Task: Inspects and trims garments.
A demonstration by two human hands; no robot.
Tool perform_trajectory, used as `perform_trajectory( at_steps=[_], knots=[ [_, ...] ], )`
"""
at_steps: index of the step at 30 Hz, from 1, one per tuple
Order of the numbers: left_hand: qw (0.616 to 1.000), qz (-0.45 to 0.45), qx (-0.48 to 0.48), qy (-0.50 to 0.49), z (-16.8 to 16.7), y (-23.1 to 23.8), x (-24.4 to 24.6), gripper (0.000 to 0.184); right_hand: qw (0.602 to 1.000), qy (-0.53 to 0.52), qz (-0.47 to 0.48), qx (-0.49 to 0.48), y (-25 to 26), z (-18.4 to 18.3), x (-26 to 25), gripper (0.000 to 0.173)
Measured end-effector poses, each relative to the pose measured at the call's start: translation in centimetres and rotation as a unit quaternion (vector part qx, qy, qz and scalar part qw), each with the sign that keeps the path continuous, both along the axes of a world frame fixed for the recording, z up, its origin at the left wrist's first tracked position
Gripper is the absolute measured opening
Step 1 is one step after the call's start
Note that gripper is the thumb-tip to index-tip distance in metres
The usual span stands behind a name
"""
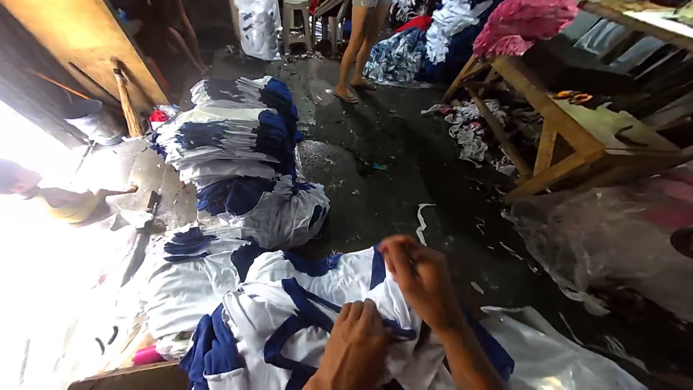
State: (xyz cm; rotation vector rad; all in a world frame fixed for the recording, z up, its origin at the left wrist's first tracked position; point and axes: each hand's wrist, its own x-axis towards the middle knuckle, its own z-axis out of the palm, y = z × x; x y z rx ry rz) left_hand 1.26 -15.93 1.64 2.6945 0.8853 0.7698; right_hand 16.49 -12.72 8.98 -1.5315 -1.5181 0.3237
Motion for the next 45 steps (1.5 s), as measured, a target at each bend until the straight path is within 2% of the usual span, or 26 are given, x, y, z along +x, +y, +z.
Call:
perform_trajectory(
  at_steps=[2, 3, 4, 5, 6, 7, 8, 9, 10, 12, 14, 16, 19, 21, 24, 31, 35, 39, 45],
  knots=[
    [1.0, -0.007, 0.01, 0.002, 0.1, -0.3, -0.7, 0.022, 0.992, 0.011, 0.057, -0.112, 3.4, -1.4, -0.7, 0.031],
    [1.0, -0.009, -0.019, 0.003, 0.4, -0.3, -1.0, 0.029, 0.984, 0.005, 0.081, -0.161, 5.0, -3.0, -1.0, 0.032],
    [0.996, -0.014, -0.093, 0.003, 0.9, -0.1, -1.4, 0.037, 0.972, -0.009, 0.094, -0.216, 6.0, -4.8, -1.1, 0.033],
    [0.977, -0.02, -0.213, 0.014, 1.7, 0.9, -1.8, 0.043, 0.956, -0.029, 0.093, -0.277, 6.8, -6.2, -1.1, 0.034],
    [0.938, -0.021, -0.344, 0.035, 2.8, 2.7, -2.2, 0.048, 0.94, -0.052, 0.081, -0.327, 7.4, -6.9, -1.2, 0.034],
    [0.9, -0.004, -0.433, 0.045, 3.5, 5.0, -2.6, 0.052, 0.932, -0.064, 0.067, -0.351, 7.7, -7.1, -1.2, 0.034],
    [0.868, 0.021, -0.492, 0.061, 4.1, 7.2, -3.0, 0.056, 0.936, -0.061, 0.052, -0.344, 7.7, -7.1, -1.3, 0.034],
    [0.853, 0.047, -0.512, 0.086, 4.0, 9.3, -3.3, 0.056, 0.943, -0.05, 0.037, -0.326, 7.5, -6.9, -1.3, 0.034],
    [0.854, 0.072, -0.501, 0.116, 3.2, 11.0, -3.3, 0.051, 0.949, -0.04, 0.027, -0.311, 7.3, -6.9, -1.2, 0.034],
    [0.88, 0.094, -0.441, 0.147, 0.1, 13.5, -2.9, 0.039, 0.945, -0.042, 0.017, -0.324, 7.5, -7.0, -0.7, 0.033],
    [0.9, 0.064, -0.413, 0.119, -4.0, 14.9, -2.0, 0.035, 0.92, -0.072, 0.03, -0.383, 7.9, -7.1, -0.2, 0.036],
    [0.9, 0.042, -0.417, 0.12, -6.3, 15.2, -1.5, 0.035, 0.904, -0.09, 0.044, -0.416, 7.9, -7.5, -0.2, 0.04],
    [0.897, 0.1, -0.416, 0.115, -6.0, 15.1, -1.1, 0.025, 0.907, -0.083, 0.051, -0.41, 7.6, -8.0, 0.3, 0.05],
    [0.878, 0.154, -0.441, 0.103, -4.8, 15.5, -1.3, 0.025, 0.919, -0.057, 0.051, -0.387, 7.3, -8.1, 0.7, 0.056],
    [0.852, 0.203, -0.48, 0.051, -4.4, 16.5, -2.0, 0.028, 0.927, -0.042, 0.053, -0.369, 7.5, -8.1, 0.7, 0.046],
    [0.866, 0.183, -0.464, -0.022, -4.5, 16.4, -2.7, 0.028, 0.861, -0.142, 0.107, -0.476, 8.8, -7.1, 0.0, 0.041],
    [0.865, 0.187, -0.465, -0.021, -4.3, 16.2, -2.8, 0.031, 0.849, -0.149, 0.133, -0.49, 9.2, -7.2, -0.5, 0.039],
    [0.889, 0.191, -0.417, -0.015, -4.0, 16.3, -2.7, 0.031, 0.853, -0.144, 0.134, -0.483, 10.0, -7.5, -0.6, 0.034],
    [0.889, 0.211, -0.4, -0.073, -4.1, 16.0, -2.9, 0.031, 0.879, -0.108, 0.143, -0.442, 9.8, -7.4, -0.7, 0.034]
  ],
)
